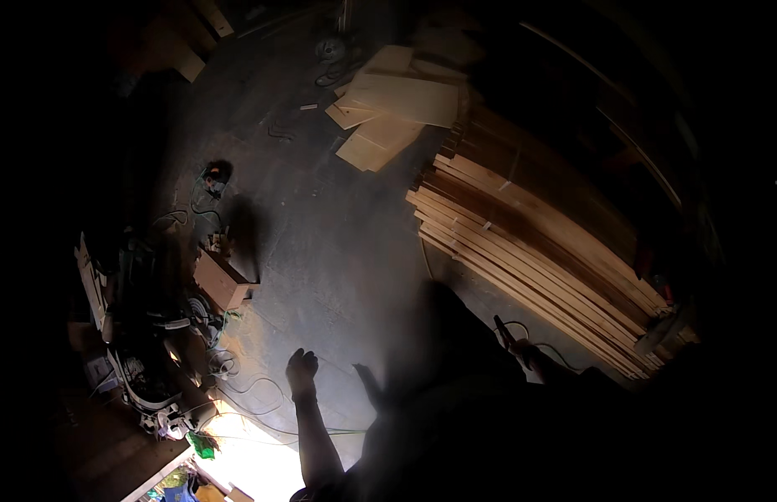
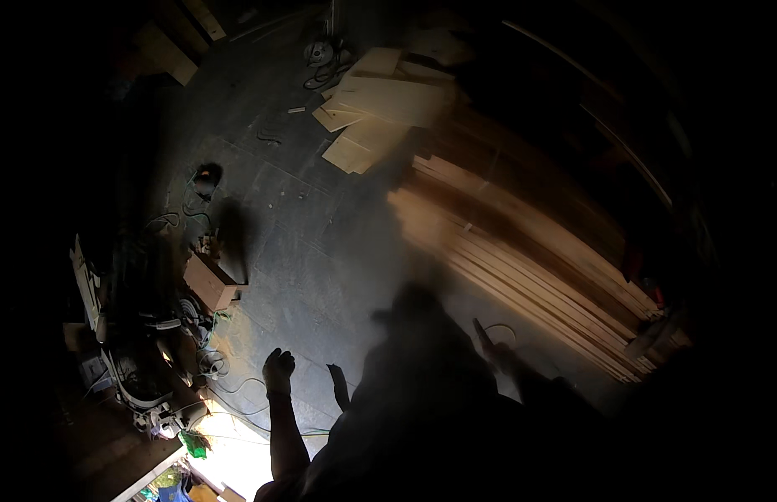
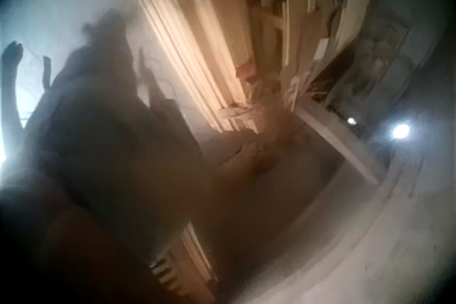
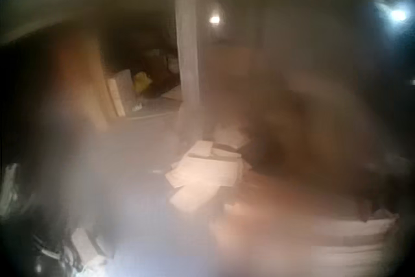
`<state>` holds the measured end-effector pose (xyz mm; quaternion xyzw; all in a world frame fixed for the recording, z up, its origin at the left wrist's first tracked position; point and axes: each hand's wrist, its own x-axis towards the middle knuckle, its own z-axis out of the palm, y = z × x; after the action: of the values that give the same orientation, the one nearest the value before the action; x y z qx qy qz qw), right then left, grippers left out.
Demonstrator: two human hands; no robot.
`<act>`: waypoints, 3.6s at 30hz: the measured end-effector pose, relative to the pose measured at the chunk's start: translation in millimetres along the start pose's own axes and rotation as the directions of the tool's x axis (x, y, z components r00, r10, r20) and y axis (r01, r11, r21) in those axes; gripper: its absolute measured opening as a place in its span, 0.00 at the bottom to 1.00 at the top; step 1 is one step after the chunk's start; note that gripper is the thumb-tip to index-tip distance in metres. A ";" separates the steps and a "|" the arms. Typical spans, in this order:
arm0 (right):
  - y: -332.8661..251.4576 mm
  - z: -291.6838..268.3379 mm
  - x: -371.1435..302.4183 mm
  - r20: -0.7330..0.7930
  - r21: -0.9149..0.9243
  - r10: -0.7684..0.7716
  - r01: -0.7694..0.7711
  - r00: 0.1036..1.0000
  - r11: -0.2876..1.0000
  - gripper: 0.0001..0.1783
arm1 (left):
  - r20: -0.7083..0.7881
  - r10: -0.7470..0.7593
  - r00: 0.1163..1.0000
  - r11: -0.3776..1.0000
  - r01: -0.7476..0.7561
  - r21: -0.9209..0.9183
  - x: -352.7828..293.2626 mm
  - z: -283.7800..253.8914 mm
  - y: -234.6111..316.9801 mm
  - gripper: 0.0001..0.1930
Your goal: The person traces a template onto a plywood sheet using a pencil, then hammers nails into the marked areas. The person walks through the workshop and uses a staple gun to attach a wooden frame to a board.
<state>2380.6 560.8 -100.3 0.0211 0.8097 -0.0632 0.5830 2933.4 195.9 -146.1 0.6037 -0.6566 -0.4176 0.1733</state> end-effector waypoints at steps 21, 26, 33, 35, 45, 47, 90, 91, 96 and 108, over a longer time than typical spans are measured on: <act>-536.5 -142.5 20.0 -0.043 0.651 -0.231 0.203 0.972 0.731 0.13 | 0.592 -0.475 0.651 0.705 0.684 -0.187 495.5 101.3 263.4 0.24; -600.2 -169.3 73.8 -0.057 0.728 -0.139 0.136 0.989 0.672 0.13 | 0.553 -0.476 0.684 0.760 0.636 -0.132 612.6 119.6 363.6 0.24; -664.6 -216.7 108.8 -0.067 0.714 0.035 0.024 0.997 0.700 0.14 | 0.505 -0.632 0.588 0.716 0.692 0.092 744.0 173.0 423.2 0.16; -666.9 -223.8 124.3 0.014 0.828 0.120 -0.079 0.993 0.555 0.14 | 0.586 -0.534 0.609 0.795 0.597 0.104 795.2 202.3 438.6 0.16; -761.6 -345.6 150.0 0.101 0.945 0.317 -0.190 0.943 0.266 0.12 | 0.733 -0.222 0.643 0.950 0.313 0.013 1084.0 359.3 719.3 0.21; -776.3 -362.9 164.8 0.090 0.934 0.333 -0.195 0.939 0.299 0.12 | 0.712 -0.245 0.658 0.956 0.288 0.063 1120.2 387.3 768.8 0.22; -1104.9 -1194.5 405.2 0.102 0.835 0.353 -0.273 0.930 0.477 0.15 | 0.813 -0.039 0.582 0.995 -0.052 0.084 1549.4 1079.2 1435.8 0.16; -1101.7 -1211.9 427.6 0.068 0.864 0.376 -0.243 0.924 0.440 0.16 | 0.801 -0.095 0.591 0.989 0.148 0.008 1556.8 1114.0 1497.9 0.15; -1122.1 -1362.2 554.5 -0.097 0.823 0.400 -0.153 0.912 0.548 0.18 | 0.793 -0.053 0.607 0.948 0.280 -0.152 1596.8 1227.3 1689.8 0.14; -1088.0 -1656.5 740.3 -0.177 0.925 0.203 0.092 0.963 0.369 0.09 | 0.855 -0.325 0.404 0.713 -0.489 0.503 1597.0 1352.8 1671.9 0.10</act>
<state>467.4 -336.6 -199.6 0.3800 0.7021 -0.4829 0.3599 522.9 -972.4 -120.8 0.2547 -0.7757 -0.3851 -0.4303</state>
